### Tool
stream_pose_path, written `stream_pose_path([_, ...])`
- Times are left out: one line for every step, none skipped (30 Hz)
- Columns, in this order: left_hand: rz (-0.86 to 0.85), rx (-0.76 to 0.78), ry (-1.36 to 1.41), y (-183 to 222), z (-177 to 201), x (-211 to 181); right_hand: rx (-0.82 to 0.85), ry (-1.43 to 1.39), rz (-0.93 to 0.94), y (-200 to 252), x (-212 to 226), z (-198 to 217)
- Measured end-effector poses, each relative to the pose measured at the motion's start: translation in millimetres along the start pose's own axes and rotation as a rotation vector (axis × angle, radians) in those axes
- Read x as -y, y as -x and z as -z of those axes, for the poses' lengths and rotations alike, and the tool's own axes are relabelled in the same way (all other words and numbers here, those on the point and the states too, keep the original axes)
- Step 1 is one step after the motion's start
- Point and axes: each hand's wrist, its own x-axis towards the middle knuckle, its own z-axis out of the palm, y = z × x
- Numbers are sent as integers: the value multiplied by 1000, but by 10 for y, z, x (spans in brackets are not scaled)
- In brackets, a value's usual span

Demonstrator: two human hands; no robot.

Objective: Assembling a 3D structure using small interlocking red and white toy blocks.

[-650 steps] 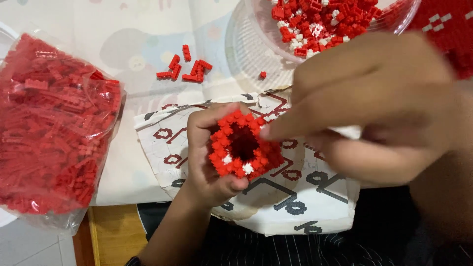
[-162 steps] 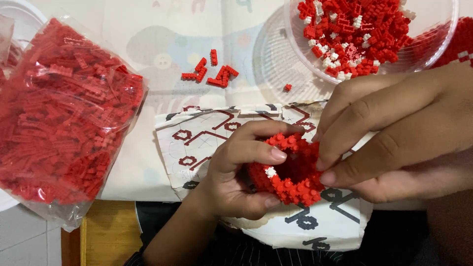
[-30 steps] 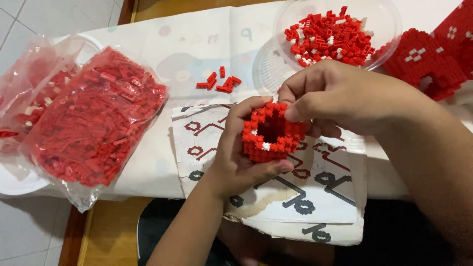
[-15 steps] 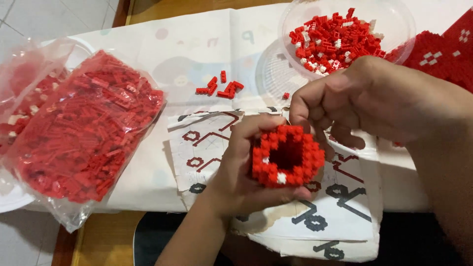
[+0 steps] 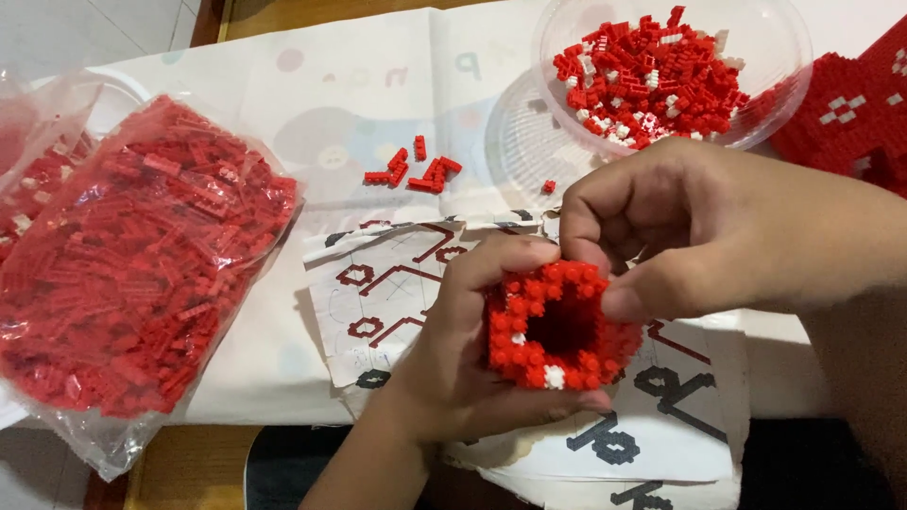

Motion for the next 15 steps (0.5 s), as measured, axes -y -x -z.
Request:
stream_pose_path([-1, -1, 31, -2, -7, -3, -13, -8, 5, 0, -19, -6])
stream_pose_path([3, -1, 33, 0, 6, -26, -13, -12, 2, -1, -15, -14])
stream_pose_path([26, 6, 20, 0, 16, -46, -21, -50, -21, -1, -15, -19])
stream_pose_path([52, 13, 8, 4, 18, -67, -30, -90, -46, 5, -20, -25])
stream_pose_path([58, 14, 12, -19, 29, -54, -30, -96, -51, -9, 5, -29])
stream_pose_path([45, -6, 12, -29, 35, -37, -26, -59, -9, -19, 14, -41])
stream_pose_path([33, -26, 13, -41, 39, -15, -22, -23, 34, -29, 20, -50])
stream_pose_path([41, -21, 16, -24, 25, -31, -24, -32, 30, -39, 12, -18])
stream_pose_path([94, -60, 209, -10, 10, -47, 16, -11, 57, -50, 5, 17])
stream_pose_path([149, -100, 402, 5, -4, -61, 56, 10, 84, -61, -5, 51])
stream_pose_path([158, -97, 406, 10, -26, -39, 53, 1, 81, -45, -23, 74])
stream_pose_path([136, -156, 466, 9, -45, -17, -33, -54, 108, -33, -33, 101])
stream_pose_path([113, -216, 526, 7, -64, 3, -119, -108, 134, -20, -40, 128])
stream_pose_path([119, -214, 527, -23, -77, -46, -121, -114, 133, -19, -78, 181])
stream_pose_path([177, -278, 382, -55, -90, -96, -228, -182, 41, -17, -116, 235])
